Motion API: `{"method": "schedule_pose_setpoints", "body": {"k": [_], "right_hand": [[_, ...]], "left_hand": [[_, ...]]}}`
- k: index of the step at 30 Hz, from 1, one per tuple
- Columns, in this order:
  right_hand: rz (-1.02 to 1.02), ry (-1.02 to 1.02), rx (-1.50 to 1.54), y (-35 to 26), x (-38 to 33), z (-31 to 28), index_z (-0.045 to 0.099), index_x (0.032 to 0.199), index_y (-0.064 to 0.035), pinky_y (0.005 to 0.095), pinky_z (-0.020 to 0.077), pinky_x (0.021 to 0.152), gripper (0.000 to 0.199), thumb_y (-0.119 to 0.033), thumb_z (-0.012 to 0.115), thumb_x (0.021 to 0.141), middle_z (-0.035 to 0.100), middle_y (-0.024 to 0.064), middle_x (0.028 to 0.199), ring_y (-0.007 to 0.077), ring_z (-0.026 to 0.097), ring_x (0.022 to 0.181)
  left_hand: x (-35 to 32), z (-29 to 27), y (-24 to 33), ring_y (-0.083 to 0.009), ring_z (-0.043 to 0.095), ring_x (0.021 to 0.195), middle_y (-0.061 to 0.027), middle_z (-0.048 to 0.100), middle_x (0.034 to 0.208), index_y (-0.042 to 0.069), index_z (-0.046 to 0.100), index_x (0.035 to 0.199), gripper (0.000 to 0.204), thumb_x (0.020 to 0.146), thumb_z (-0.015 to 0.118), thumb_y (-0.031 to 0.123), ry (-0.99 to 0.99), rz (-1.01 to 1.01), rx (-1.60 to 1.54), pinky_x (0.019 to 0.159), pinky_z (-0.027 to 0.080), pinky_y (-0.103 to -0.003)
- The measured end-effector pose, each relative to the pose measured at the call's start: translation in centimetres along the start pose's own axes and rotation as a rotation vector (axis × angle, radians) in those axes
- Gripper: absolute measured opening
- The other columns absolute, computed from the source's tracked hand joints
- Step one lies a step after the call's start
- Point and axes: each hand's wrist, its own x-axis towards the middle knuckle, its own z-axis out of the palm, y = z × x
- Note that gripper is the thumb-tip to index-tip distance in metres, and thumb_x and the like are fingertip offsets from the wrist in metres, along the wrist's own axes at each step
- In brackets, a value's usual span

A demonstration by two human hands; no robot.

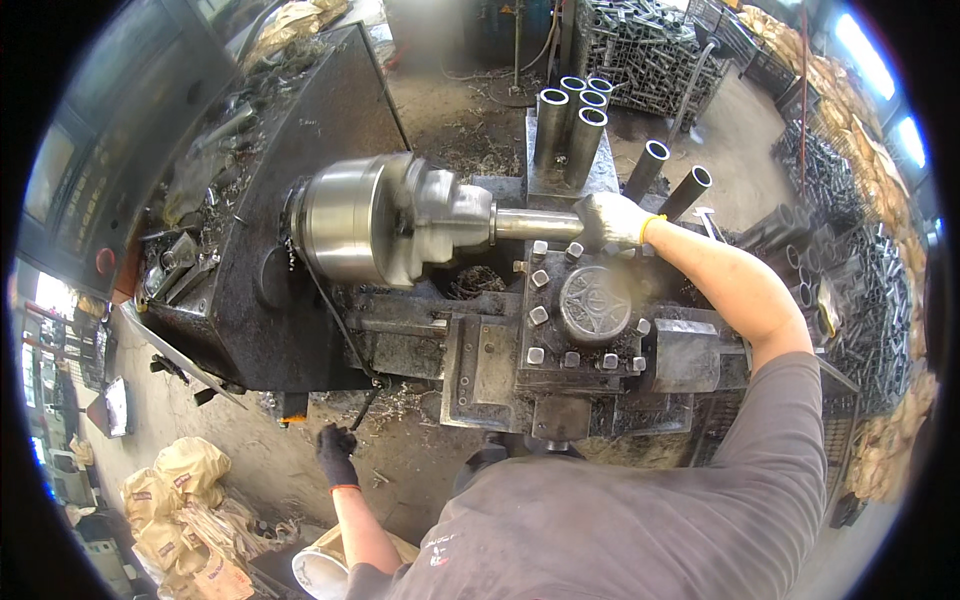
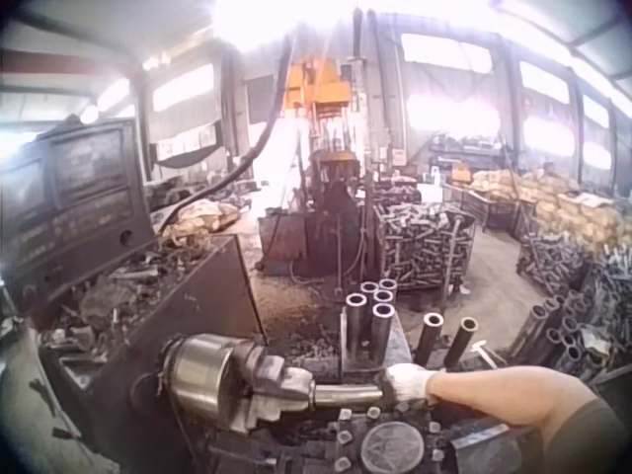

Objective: The person repeatedly picks up metal tubes from a wire basket, inserts them into a lathe chuck, operates the machine, removes the processed tubes, and places them into a white bucket. The cycle repeats continuously.

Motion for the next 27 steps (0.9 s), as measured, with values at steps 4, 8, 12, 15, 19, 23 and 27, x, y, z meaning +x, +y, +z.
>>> {"method": "schedule_pose_setpoints", "body": {"k": [4, 8, 12, 15, 19, 23, 27], "right_hand": [[-0.037, 0.029, 0.096, 0.2, 1.5, 1.0, 0.074, 0.097, 0.0009, 0.0469, 0.0562, 0.074, 0.037, -0.033, 0.078, 0.081, 0.074, 0.0234, 0.086, 0.0388, 0.073, 0.079], [-0.121, 0.043, 0.153, 0.3, 2.7, 2.0, 0.074, 0.099, 0.0020, 0.0461, 0.0564, 0.072, 0.035, -0.029, 0.077, 0.083, 0.075, 0.0234, 0.083, 0.0377, 0.073, 0.075], [-0.126, 0.032, 0.134, -0.1, 2.8, 1.5, 0.073, 0.101, 0.0044, 0.0464, 0.0572, 0.075, 0.045, -0.036, 0.081, 0.084, 0.076, 0.0249, 0.092, 0.0390, 0.074, 0.083], [-0.122, -0.032, 0.063, -2.1, 3.8, 0.1, 0.072, 0.101, 0.0047, 0.0466, 0.0581, 0.078, 0.050, -0.042, 0.083, 0.085, 0.075, 0.0259, 0.095, 0.0397, 0.074, 0.088], [0.028, -0.279, 0.305, -7.3, 7.1, -2.3, 0.062, 0.113, 0.0032, 0.0426, 0.0598, 0.071, 0.041, -0.028, 0.078, 0.091, 0.073, 0.0174, 0.092, 0.0301, 0.073, 0.083], [-0.022, -0.292, 0.682, -10.2, 9.3, -3.9, 0.014, 0.169, -0.0016, 0.0341, 0.0594, 0.057, 0.106, -0.005, 0.074, 0.082, 0.071, 0.0168, 0.098, 0.0210, 0.071, 0.072], [-0.048, -0.134, 0.302, -6.0, 8.0, -2.4, 0.027, 0.166, -0.0061, 0.0392, 0.0620, 0.066, 0.089, -0.016, 0.076, 0.092, 0.073, 0.0235, 0.118, 0.0253, 0.073, 0.086]], "left_hand": [[1.4, 0.2, 3.9, -0.0182, 0.056, 0.062, -0.0085, 0.062, 0.084, 0.006, 0.063, 0.103, 0.028, 0.105, 0.062, 0.034, 0.055, 0.133, -0.110, 0.059, 0.050, -0.034], [1.9, -0.1, 6.4, -0.0203, 0.056, 0.060, -0.0070, 0.059, 0.080, 0.008, 0.060, 0.097, 0.042, 0.107, 0.059, 0.048, 0.071, 0.103, -0.060, 0.059, 0.050, -0.037], [1.4, -0.1, 8.6, -0.0194, 0.044, 0.052, -0.0025, 0.052, 0.068, 0.015, 0.058, 0.084, 0.053, 0.107, 0.051, 0.062, -0.040, -0.105, -0.337, 0.052, 0.041, -0.040], [0.8, 0.0, 10.1, -0.0182, 0.038, 0.048, 0.0002, 0.049, 0.060, 0.020, 0.054, 0.072, 0.059, 0.106, 0.047, 0.067, -0.033, -0.198, -0.328, 0.051, 0.037, -0.038], [0.8, -0.4, 10.8, -0.0175, 0.038, 0.047, 0.0019, 0.046, 0.059, 0.021, 0.055, 0.074, 0.056, 0.107, 0.048, 0.065, -0.020, -0.272, -0.314, 0.053, 0.038, -0.038], [2.8, -1.6, 9.1, -0.0162, 0.043, 0.048, 0.0001, 0.052, 0.065, 0.019, 0.058, 0.081, 0.048, 0.108, 0.052, 0.057, 0.010, -0.148, -0.161, 0.055, 0.046, -0.042], [4.2, -2.2, 7.0, -0.0171, 0.049, 0.051, -0.0026, 0.057, 0.073, 0.015, 0.062, 0.091, 0.041, 0.109, 0.056, 0.051, 0.064, 0.074, -0.045, 0.057, 0.052, -0.040]]}}
